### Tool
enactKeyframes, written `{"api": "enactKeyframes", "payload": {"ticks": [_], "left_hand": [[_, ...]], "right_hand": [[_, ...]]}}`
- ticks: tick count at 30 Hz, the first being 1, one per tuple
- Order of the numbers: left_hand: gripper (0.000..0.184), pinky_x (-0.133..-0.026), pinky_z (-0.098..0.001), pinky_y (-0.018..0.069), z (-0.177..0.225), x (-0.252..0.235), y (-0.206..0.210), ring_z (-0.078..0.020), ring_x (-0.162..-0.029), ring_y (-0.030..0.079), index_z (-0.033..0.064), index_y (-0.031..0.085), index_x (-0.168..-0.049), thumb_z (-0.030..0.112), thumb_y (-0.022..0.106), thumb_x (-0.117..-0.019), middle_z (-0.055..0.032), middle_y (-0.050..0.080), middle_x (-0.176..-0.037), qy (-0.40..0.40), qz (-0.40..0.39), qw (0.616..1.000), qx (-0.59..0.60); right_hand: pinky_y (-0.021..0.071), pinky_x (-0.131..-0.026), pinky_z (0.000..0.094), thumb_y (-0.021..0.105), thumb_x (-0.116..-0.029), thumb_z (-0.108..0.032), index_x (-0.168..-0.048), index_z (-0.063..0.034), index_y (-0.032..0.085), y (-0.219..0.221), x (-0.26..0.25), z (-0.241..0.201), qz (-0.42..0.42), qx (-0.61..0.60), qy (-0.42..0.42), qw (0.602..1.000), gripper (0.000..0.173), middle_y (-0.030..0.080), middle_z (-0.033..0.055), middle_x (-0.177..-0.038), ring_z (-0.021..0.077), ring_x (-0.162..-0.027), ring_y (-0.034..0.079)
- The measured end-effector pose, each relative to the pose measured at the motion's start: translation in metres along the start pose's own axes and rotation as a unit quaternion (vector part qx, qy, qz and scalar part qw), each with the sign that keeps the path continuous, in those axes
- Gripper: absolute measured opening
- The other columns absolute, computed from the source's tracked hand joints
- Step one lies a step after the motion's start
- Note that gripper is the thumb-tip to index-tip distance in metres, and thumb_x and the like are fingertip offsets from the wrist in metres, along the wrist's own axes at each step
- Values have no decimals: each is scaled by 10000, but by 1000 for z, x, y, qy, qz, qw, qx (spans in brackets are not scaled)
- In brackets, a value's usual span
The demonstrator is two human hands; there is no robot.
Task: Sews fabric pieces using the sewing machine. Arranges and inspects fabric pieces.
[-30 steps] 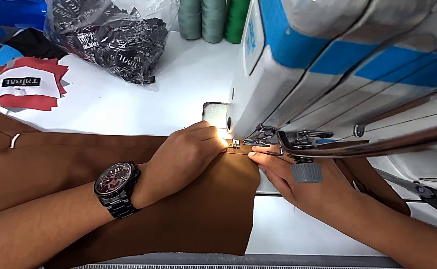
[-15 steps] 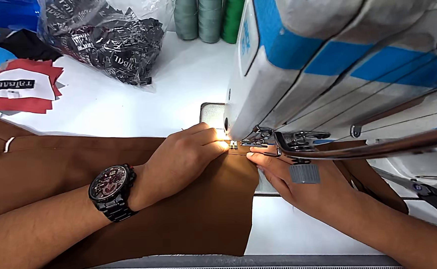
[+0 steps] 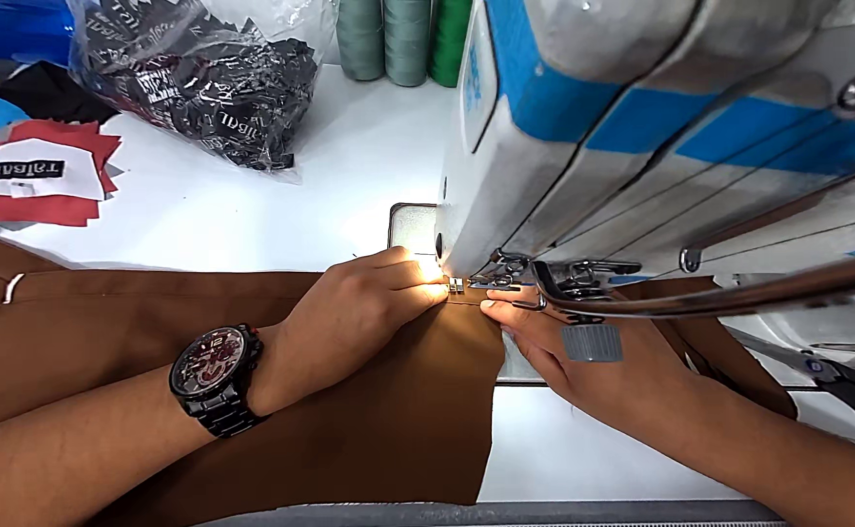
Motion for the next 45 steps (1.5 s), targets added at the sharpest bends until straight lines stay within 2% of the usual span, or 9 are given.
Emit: {"api": "enactKeyframes", "payload": {"ticks": [10, 15, 20, 25, 28, 32, 36, 40, 45], "left_hand": [[228, -742, -213, 498, 0, -2, -2, -108, -856, 651, 103, 807, -967, 43, 587, -949, 2, 744, -931, 2, 10, 1000, -5], [265, -848, -255, 537, -7, -3, 3, -156, -970, 694, 93, 810, -1023, 22, 560, -974, -24, 771, -1039, -8, -21, 1000, 15], [226, -759, -221, 499, -1, -3, -1, -120, -871, 647, 100, 806, -990, 41, 591, -949, -2, 735, -929, 11, 8, 1000, -8], [260, -865, -264, 534, -3, -2, 4, -163, -1009, 680, 93, 794, -1068, 45, 550, -993, -27, 755, -1065, 9, -25, 1000, 0], [221, -810, -269, 519, 1, -2, -1, -181, -946, 637, 89, 788, -1032, 81, 575, -975, -42, 681, -963, 2, -11, 999, -33], [261, -795, -264, 526, 8, 3, 3, -192, -921, 627, 79, 770, -1104, 52, 551, -965, -54, 662, -971, 0, -38, 997, -65], [330, -898, -288, 538, 8, 10, 6, -210, -1048, 647, 75, 748, -1190, 34, 511, -964, -67, 688, -1074, -2, -55, 997, -61], [324, -950, -281, 531, 11, 15, 2, -205, -1101, 656, 53, 753, -1169, 46, 503, -963, -78, 710, -1136, -9, -58, 997, -52], [377, -1053, -364, 500, 24, 22, 10, -237, -1228, 628, 89, 747, -1226, 64, 472, -969, -76, 696, -1273, -31, -82, 995, -43]], "right_hand": [[564, -832, 396, 506, -978, -180, -1038, -127, 786, 0, -1, 1, -2, 2, 3, 1000, 291, 724, 28, -986, 224, -980, 690], [563, -799, 381, 520, -963, -174, -987, -135, 789, -2, -3, 3, 10, 13, 8, 1000, 273, 724, 22, -950, 221, -954, 695], [556, -778, 380, 516, -968, -171, -992, -136, 781, -3, -3, 3, 13, 16, 5, 1000, 269, 708, 24, -942, 219, -934, 685], [563, -812, 399, 512, -986, -192, -997, -144, 775, -1, -2, 4, 3, 9, 7, 1000, 268, 717, 20, -974, 221, -967, 688], [564, -819, 394, 510, -981, -194, -1001, -149, 779, -2, -3, 4, 6, 9, 4, 1000, 274, 721, 16, -982, 219, -976, 689], [560, -819, 397, 507, -981, -200, -1015, -145, 781, -3, -3, 4, 7, 8, 1, 1000, 282, 718, 25, -989, 225, -980, 686], [558, -812, 407, 516, -985, -210, -1005, -135, 775, -7, -2, 2, 27, 13, -7, 1000, 271, 718, 34, -999, 235, -972, 682], [556, -805, 401, 531, -982, -206, -1004, -136, 781, -14, -1, 0, 52, 15, -4, 999, 261, 727, 31, -986, 222, -951, 690], [561, -842, 407, 517, -990, -204, -1039, -133, 787, -10, 0, -1, 47, -2, -9, 999, 283, 738, 45, -1049, 232, -1003, 693]]}}
Point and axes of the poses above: each hand's wrist, its own x-axis away from the middle knuckle, its own y-axis out of the palm, z = x × y, the point moved 10 cm from there along -x, towards the middle knuckle
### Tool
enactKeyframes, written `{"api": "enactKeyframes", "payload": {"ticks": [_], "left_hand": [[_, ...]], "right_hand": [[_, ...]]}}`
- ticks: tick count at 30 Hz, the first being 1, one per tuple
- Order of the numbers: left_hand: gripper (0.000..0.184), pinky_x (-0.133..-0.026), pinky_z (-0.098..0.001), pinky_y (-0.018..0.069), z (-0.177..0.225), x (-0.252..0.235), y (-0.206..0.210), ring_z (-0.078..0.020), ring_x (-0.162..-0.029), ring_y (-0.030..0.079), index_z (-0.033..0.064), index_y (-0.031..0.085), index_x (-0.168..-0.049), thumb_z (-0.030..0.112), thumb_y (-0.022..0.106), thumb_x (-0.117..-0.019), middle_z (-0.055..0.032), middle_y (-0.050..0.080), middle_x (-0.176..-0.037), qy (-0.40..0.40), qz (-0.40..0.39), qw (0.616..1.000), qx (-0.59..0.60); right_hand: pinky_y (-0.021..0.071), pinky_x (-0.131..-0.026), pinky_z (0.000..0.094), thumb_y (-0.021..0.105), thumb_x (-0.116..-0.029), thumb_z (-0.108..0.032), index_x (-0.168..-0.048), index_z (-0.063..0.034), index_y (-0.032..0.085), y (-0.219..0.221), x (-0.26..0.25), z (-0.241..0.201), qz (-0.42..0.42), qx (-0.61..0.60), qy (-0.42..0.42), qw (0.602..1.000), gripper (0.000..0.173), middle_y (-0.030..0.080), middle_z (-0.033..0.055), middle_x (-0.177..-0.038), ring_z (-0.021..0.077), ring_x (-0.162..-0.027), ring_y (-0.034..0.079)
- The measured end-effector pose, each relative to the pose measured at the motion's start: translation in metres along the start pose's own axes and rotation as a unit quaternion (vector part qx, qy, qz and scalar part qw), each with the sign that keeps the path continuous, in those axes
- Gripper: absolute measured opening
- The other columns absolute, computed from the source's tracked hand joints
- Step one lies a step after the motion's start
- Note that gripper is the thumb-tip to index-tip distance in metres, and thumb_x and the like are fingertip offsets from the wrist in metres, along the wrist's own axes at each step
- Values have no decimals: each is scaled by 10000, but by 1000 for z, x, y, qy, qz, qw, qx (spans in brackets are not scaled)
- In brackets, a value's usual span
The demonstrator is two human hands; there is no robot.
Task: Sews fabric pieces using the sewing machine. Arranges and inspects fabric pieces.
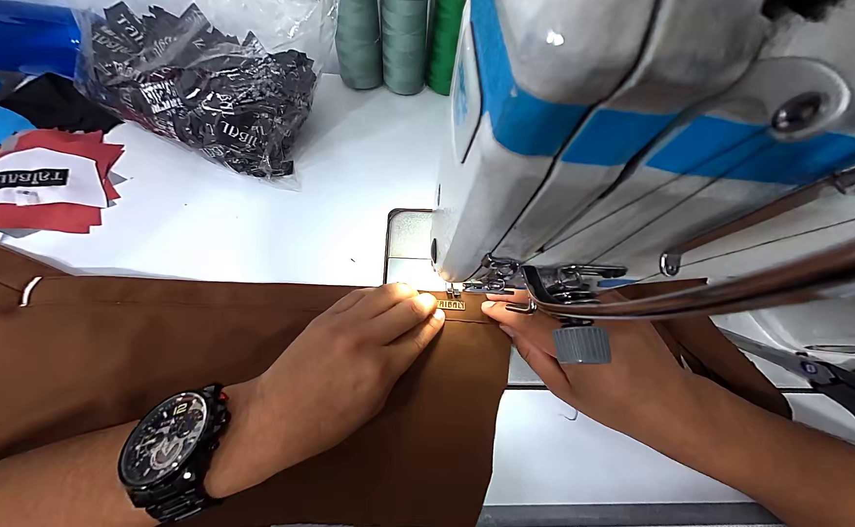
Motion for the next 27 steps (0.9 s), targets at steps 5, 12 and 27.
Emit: {"api": "enactKeyframes", "payload": {"ticks": [5, 12, 27], "left_hand": [[398, -1076, -363, 492, 6, -6, 6, -242, -1226, 642, 79, 714, -1285, 59, 459, -981, -100, 688, -1293, 1, -19, 1000, -19], [424, -1087, -353, 473, -2, -8, 10, -245, -1322, 559, 163, 690, -1332, 346, 415, -1067, -79, 652, -1327, -26, -32, 999, -17], [483, -1119, -340, 433, 0, -9, 12, -232, -1353, 530, 161, 689, -1332, 446, 413, -1056, -67, 650, -1333, -54, -9, 998, -2]], "right_hand": [[545, -942, 383, 486, -1006, -169, -1171, -130, 770, 16, 2, -3, -49, -30, -18, 998, 331, 731, 43, -1135, 216, -1112, 672], [565, -851, 421, 488, -992, -151, -1129, -154, 776, 21, 2, 4, -78, -3, -11, 997, 319, 730, 36, -1054, 234, -1034, 690], [561, -755, 414, 571, -964, -175, -906, -147, 758, 7, -2, 4, -68, -8, -20, 997, 197, 720, 46, -928, 242, -922, 704]]}}
Point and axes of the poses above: each hand's wrist, its own x-axis away from the middle knuckle, its own y-axis out of the palm, z = x × y, the point moved 10 cm from there along -x, towards the middle knuckle
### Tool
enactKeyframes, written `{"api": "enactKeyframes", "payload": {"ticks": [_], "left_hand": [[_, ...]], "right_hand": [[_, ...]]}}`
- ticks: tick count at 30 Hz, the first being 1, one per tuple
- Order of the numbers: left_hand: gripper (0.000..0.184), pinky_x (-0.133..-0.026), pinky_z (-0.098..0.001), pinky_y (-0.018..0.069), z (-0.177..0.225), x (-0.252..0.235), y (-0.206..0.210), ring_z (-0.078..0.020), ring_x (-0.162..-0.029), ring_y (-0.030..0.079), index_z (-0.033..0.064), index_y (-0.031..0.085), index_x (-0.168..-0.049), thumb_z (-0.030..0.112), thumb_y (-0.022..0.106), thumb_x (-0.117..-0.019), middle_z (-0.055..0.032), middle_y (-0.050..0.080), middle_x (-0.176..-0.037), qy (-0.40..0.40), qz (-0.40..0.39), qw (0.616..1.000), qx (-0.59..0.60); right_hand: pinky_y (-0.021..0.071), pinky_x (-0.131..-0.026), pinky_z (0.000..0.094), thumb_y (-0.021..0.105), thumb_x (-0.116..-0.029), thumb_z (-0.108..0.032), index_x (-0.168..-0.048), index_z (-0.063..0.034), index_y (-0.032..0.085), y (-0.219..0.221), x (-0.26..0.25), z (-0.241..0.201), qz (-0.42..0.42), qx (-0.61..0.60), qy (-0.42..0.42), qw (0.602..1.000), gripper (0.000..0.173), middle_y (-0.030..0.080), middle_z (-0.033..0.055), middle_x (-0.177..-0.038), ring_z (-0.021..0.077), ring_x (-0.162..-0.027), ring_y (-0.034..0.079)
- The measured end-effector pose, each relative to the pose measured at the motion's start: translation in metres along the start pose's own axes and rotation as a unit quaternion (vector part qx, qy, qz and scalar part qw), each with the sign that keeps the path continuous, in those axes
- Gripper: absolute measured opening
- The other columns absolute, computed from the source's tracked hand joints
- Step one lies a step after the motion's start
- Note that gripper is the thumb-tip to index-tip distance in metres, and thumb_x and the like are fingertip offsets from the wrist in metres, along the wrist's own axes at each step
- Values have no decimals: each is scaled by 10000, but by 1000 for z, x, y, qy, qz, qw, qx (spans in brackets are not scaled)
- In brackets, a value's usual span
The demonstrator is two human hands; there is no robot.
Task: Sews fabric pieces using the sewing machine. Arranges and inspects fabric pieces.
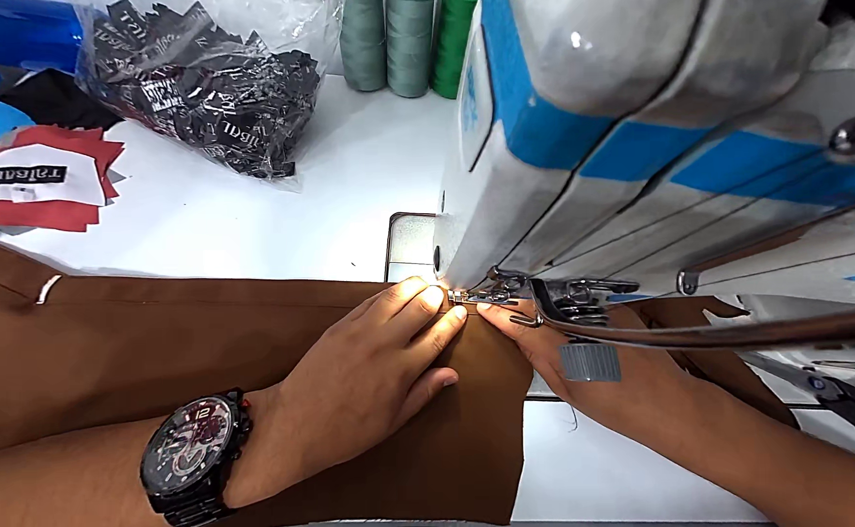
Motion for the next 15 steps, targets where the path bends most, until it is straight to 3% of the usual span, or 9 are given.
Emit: {"api": "enactKeyframes", "payload": {"ticks": [2, 4, 5, 6, 8, 10, 13, 15], "left_hand": [[480, -1127, -341, 428, 0, 0, 1, -224, -1354, 528, 168, 684, -1340, 446, 410, -1059, -58, 648, -1332, -3, 1, 1000, 3], [473, -1130, -339, 425, 0, 1, 1, -220, -1356, 526, 172, 686, -1335, 442, 414, -1059, -50, 649, -1329, -4, 3, 1000, 3], [468, -1125, -336, 427, 0, 0, 0, -218, -1351, 528, 170, 689, -1330, 439, 420, -1057, -48, 652, -1322, -3, 6, 1000, 2], [466, -1125, -336, 428, 0, 0, 0, -220, -1350, 530, 169, 692, -1327, 436, 425, -1054, -48, 655, -1319, -2, 9, 1000, 1], [462, -1127, -334, 424, 1, 0, 0, -220, -1355, 527, 167, 690, -1328, 427, 423, -1056, -53, 653, -1328, -1, 11, 1000, -3], [461, -1130, -339, 424, 1, 0, 0, -219, -1356, 525, 165, 690, -1325, 424, 417, -1059, -54, 649, -1332, -2, 12, 1000, -3], [468, -1125, -349, 431, 0, 0, -1, -221, -1353, 530, 164, 692, -1324, 433, 415, -1058, -53, 648, -1336, -3, 11, 1000, -1], [465, -1122, -350, 433, 0, 0, -1, -223, -1350, 531, 166, 691, -1323, 433, 416, -1060, -52, 648, -1333, -2, 9, 1000, 1]], "right_hand": [[555, -733, 401, 561, -963, -173, -927, -153, 754, 3, 1, 1, -3, 2, 3, 1000, 197, 710, 36, -912, 232, -897, 699], [565, -746, 387, 523, -994, -183, -1074, -176, 772, 12, 4, 4, -15, 5, 13, 1000, 262, 711, 16, -958, 212, -926, 694], [564, -740, 383, 526, -989, -178, -1070, -176, 772, 12, 4, 4, -16, 6, 14, 1000, 259, 711, 16, -953, 210, -918, 693], [554, -721, 386, 555, -959, -162, -965, -161, 761, 7, 2, 3, -8, 2, 10, 1000, 205, 707, 26, -905, 217, -885, 696], [544, -699, 379, 576, -938, -149, -889, -158, 745, 2, 1, 2, -2, 1, 7, 1000, 176, 697, 26, -862, 215, -858, 693], [561, -712, 370, 559, -964, -156, -966, -172, 770, 6, 2, 3, -6, 2, 9, 1000, 212, 706, 14, -892, 203, -883, 698], [549, -697, 385, 587, -934, -149, -897, -162, 761, 2, 0, 2, -1, -5, 13, 1000, 178, 691, 27, -834, 216, -840, 696], [565, -723, 362, 534, -976, -168, -1044, -192, 780, 12, 3, 5, -7, 5, 17, 1000, 256, 709, 2, -902, 187, -888, 698]]}}
Point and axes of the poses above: each hand's wrist, its own x-axis away from the middle knuckle, its own y-axis out of the palm, z = x × y, the point moved 10 cm from there along -x, towards the middle knuckle
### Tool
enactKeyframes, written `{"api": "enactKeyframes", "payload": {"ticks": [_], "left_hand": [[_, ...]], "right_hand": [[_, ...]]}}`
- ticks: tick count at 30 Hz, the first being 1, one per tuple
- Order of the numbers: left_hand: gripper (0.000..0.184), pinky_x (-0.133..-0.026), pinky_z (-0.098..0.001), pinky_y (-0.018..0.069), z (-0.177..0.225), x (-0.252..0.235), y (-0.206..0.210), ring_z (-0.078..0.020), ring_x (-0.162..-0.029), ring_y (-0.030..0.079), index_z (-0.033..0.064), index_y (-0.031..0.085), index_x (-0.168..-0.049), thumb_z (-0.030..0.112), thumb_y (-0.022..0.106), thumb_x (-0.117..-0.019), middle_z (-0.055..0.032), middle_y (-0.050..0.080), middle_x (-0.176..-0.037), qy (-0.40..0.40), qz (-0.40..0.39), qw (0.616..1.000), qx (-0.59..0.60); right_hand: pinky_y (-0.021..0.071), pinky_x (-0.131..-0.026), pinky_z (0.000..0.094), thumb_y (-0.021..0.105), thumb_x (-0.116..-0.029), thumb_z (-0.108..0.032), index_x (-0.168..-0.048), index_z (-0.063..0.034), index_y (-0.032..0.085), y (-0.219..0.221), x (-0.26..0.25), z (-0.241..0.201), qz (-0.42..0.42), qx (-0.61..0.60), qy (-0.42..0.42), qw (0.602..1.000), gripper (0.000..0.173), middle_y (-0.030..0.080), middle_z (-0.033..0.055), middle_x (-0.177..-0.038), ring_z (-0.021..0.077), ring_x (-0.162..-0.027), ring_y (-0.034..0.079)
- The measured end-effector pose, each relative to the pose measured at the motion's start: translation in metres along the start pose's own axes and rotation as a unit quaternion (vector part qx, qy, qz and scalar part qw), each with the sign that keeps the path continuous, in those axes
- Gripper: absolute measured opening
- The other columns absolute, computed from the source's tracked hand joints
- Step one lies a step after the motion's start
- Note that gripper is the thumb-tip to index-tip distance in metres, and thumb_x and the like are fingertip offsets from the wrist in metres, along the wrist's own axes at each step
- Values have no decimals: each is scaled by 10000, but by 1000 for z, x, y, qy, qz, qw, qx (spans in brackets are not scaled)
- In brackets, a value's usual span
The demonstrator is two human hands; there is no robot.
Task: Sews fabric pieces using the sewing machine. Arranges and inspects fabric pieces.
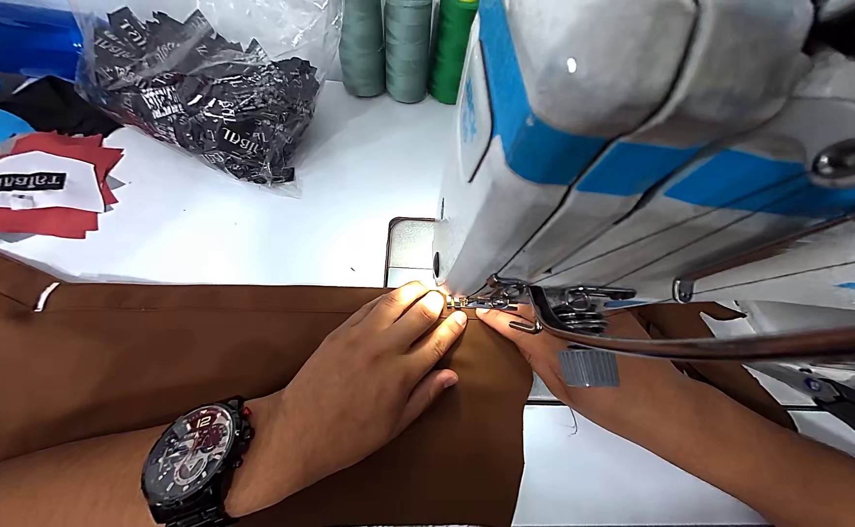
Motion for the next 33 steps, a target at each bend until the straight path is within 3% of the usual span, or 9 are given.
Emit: {"api": "enactKeyframes", "payload": {"ticks": [2, 5, 7, 17, 19, 22, 24, 30, 33], "left_hand": [[466, -1125, -349, 432, -1, 0, 1, -217, -1360, 526, 178, 690, -1329, 440, 415, -1060, -44, 648, -1340, -4, -6, 1000, 3], [464, -1125, -341, 430, -2, -1, 0, -218, -1368, 522, 173, 697, -1319, 438, 422, -1056, -51, 647, -1352, -4, -1, 1000, 6], [457, -1123, -343, 433, -2, -1, 0, -224, -1366, 527, 174, 705, -1308, 431, 424, -1055, -53, 652, -1350, -3, 4, 1000, 4], [451, -1128, -345, 428, -2, -1, 0, -225, -1363, 525, 173, 701, -1311, 428, 431, -1056, -63, 646, -1347, -1, 3, 1000, 10], [452, -1129, -350, 429, -2, -1, 0, -230, -1365, 524, 171, 705, -1306, 427, 427, -1057, -68, 647, -1347, -1, 3, 1000, 9], [451, -1125, -350, 431, -2, -1, -1, -234, -1358, 530, 171, 705, -1303, 426, 425, -1057, -69, 650, -1341, -2, 3, 1000, 7], [452, -1125, -352, 432, -1, 0, -1, -237, -1358, 529, 175, 705, -1303, 430, 425, -1057, -65, 650, -1335, -3, 1, 1000, 5], [467, -1122, -380, 442, 7, 8, 0, -253, -1361, 533, 194, 690, -1340, 435, 391, -1074, -85, 641, -1360, 18, -28, 999, 3], [422, -1088, -387, 476, 11, 15, -15, -244, -1315, 562, 213, 714, -1292, 404, 401, -1083, -84, 633, -1354, 28, -44, 998, 23]], "right_hand": [[567, -726, 364, 509, -989, -174, -1094, -196, 775, 4, 1, 1, -1, 4, 0, 1000, 288, 708, -1, -917, 185, -893, 695], [550, -686, 392, 594, -934, -152, -905, -143, 757, -11, -4, -1, -4, -8, 6, 1000, 167, 699, 38, -839, 222, -831, 701], [548, -633, 373, 612, -930, -153, -869, -128, 759, -13, -6, 0, -1, -9, 4, 1000, 161, 706, 42, -816, 210, -785, 709], [544, -635, 369, 608, -927, -160, -854, -134, 742, -12, -6, -2, -2, 1, -8, 1000, 155, 699, 36, -819, 211, -804, 702], [537, -594, 377, 596, -924, -183, -836, -112, 738, -22, -6, 0, 40, 7, 7, 999, 182, 692, 63, -778, 227, -752, 705], [557, -691, 449, 587, -943, -200, -909, -90, 762, -49, -6, 7, 129, 18, 51, 990, 210, 723, 117, -845, 288, -835, 719], [550, -742, 474, 569, -962, -205, -915, -90, 763, -55, -6, 12, 142, 22, 81, 986, 230, 729, 126, -884, 302, -889, 714], [469, -528, 425, 557, -914, -246, -728, -123, 675, -53, -2, 20, 121, 47, 101, 986, 251, 628, 56, -677, 237, -666, 652], [531, -642, 512, 557, -956, -346, -919, -147, 746, -56, -4, 24, 26, 35, 109, 993, 277, 685, 61, -822, 270, -797, 690]]}}
Point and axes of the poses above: each hand's wrist, its own x-axis away from the middle knuckle, its own y-axis out of the palm, z = x × y, the point moved 10 cm from there along -x, towards the middle knuckle
